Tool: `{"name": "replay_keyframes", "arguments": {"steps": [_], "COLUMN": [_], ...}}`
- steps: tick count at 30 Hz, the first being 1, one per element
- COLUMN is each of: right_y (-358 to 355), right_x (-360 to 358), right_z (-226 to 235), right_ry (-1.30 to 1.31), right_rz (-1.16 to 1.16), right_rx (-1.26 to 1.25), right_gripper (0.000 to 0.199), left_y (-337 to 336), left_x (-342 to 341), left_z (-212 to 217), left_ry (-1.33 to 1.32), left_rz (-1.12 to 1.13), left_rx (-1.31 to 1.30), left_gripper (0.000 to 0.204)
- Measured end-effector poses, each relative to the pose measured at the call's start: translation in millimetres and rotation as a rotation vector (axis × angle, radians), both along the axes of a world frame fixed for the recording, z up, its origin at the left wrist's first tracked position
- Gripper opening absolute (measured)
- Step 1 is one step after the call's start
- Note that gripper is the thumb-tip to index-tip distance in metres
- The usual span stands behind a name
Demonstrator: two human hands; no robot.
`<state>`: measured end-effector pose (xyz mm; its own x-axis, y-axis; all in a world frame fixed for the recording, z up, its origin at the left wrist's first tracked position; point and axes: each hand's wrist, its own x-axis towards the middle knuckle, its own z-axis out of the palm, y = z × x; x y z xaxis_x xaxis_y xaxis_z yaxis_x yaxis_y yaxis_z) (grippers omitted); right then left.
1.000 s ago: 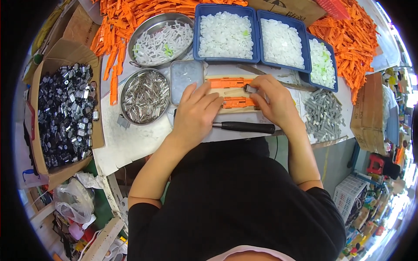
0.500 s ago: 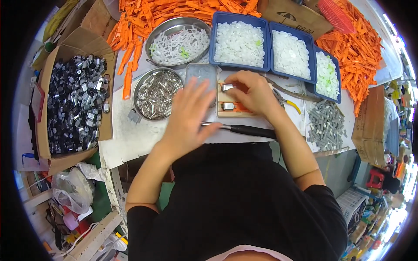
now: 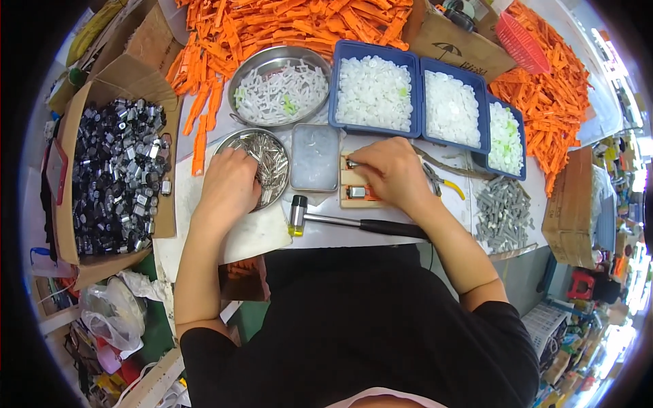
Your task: The person assembles small plastic and metal components by hand, using a soft-faced hammer and pliers to join white plastic pieces, orange plastic casings, metal pins, and silver blocks into plastic assemblies at a workbench.
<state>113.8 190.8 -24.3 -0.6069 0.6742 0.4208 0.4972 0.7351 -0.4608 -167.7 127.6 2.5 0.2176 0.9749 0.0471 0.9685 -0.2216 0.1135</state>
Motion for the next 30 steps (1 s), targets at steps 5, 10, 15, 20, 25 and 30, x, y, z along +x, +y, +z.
{"name": "replay_keyframes", "arguments": {"steps": [5,10,15,20,25,30], "right_y": [-5,14,71,81,81,81], "right_x": [7,14,-3,-11,-17,-24], "right_z": [-9,20,45,27,20,16], "right_ry": [-0.108,-0.144,-0.131,-0.342,-0.311,-0.336], "right_rz": [-0.011,0.129,-0.156,-0.178,-0.186,-0.134], "right_rx": [0.155,-0.009,-0.013,0.022,0.066,0.044], "right_gripper": [0.022,0.02,0.016,0.009,0.008,0.009], "left_y": [7,4,-3,-11,3,3], "left_x": [-3,-12,-12,20,58,80], "left_z": [-4,-5,-12,-19,-5,-5], "left_ry": [-0.057,-0.255,-0.744,-0.886,-0.868,-0.792], "left_rz": [-0.001,0.026,0.197,0.138,-0.063,-0.148], "left_rx": [-0.039,-0.046,0.032,0.225,0.269,0.249], "left_gripper": [0.008,0.008,0.003,0.004,0.002,0.006]}}
